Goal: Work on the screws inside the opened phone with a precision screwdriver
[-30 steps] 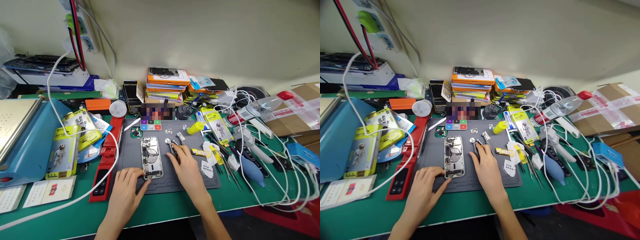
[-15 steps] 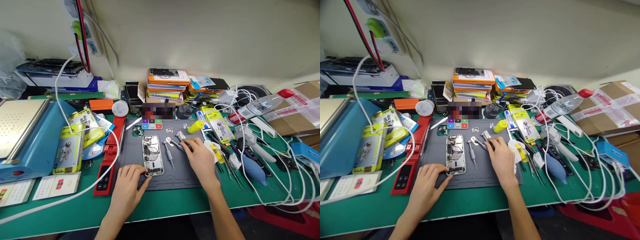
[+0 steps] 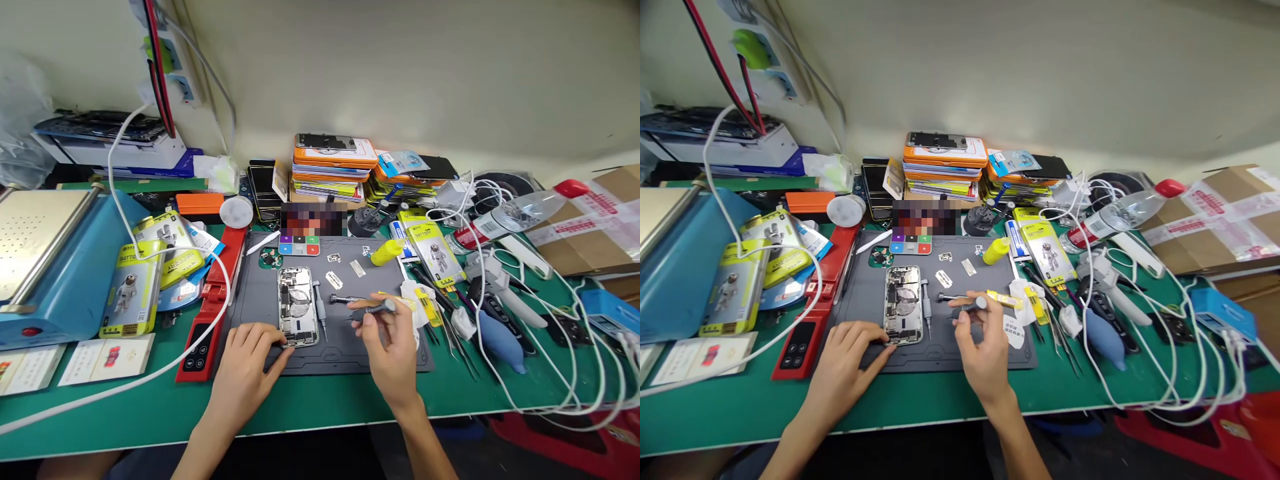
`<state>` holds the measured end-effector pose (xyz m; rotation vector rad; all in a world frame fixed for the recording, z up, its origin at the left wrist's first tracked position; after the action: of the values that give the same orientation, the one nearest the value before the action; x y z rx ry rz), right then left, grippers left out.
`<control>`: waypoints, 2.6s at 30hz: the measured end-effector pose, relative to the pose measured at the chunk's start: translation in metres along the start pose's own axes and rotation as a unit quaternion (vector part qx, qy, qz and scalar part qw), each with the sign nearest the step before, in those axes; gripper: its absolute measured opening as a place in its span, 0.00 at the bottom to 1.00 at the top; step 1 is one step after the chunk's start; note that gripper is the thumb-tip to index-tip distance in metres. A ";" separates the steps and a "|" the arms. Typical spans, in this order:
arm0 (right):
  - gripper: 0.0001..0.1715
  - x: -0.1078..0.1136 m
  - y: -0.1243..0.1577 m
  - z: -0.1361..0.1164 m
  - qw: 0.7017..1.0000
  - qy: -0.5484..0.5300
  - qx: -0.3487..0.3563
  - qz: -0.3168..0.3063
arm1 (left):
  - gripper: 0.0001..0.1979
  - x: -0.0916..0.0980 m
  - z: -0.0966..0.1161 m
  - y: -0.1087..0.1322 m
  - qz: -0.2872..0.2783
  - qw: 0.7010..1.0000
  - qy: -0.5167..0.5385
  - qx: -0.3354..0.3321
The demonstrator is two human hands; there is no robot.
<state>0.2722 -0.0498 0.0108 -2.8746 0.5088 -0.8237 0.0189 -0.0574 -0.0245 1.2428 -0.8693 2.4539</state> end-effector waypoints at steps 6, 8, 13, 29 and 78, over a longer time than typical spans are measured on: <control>0.28 -0.007 0.013 0.011 1.000 0.002 0.025 0.002 | 0.06 -0.001 -0.002 0.000 0.002 0.999 0.009 -0.033; 0.30 -0.009 0.015 0.014 0.999 0.007 0.042 0.004 | 0.04 -0.002 -0.003 0.000 0.006 1.000 0.007 -0.022; 0.40 -0.012 0.015 0.021 0.997 0.011 0.073 0.015 | 0.04 -0.004 -0.002 0.001 0.015 1.000 -0.002 0.018; 0.22 -0.018 0.021 0.017 0.988 -0.067 0.135 0.040 | 0.08 0.000 0.002 -0.002 0.016 1.000 0.003 0.018; 0.25 -0.062 0.015 -0.024 0.949 -0.035 0.285 -0.133 | 0.10 0.005 0.005 -0.008 0.005 1.000 0.014 0.028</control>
<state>0.2059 -0.0426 -0.0022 -2.4380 -0.1230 -0.7454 0.0229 -0.0542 -0.0154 1.2215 -0.8075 2.5137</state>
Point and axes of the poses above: each hand's wrist, its own y-axis away from the middle knuckle, its own x-axis out of the back of the hand, z = x × y, the point moved 3 cm from there along -y, towards the middle knuckle, and after that the axes turned 9 degrees about -x, right-handed, at the moved point
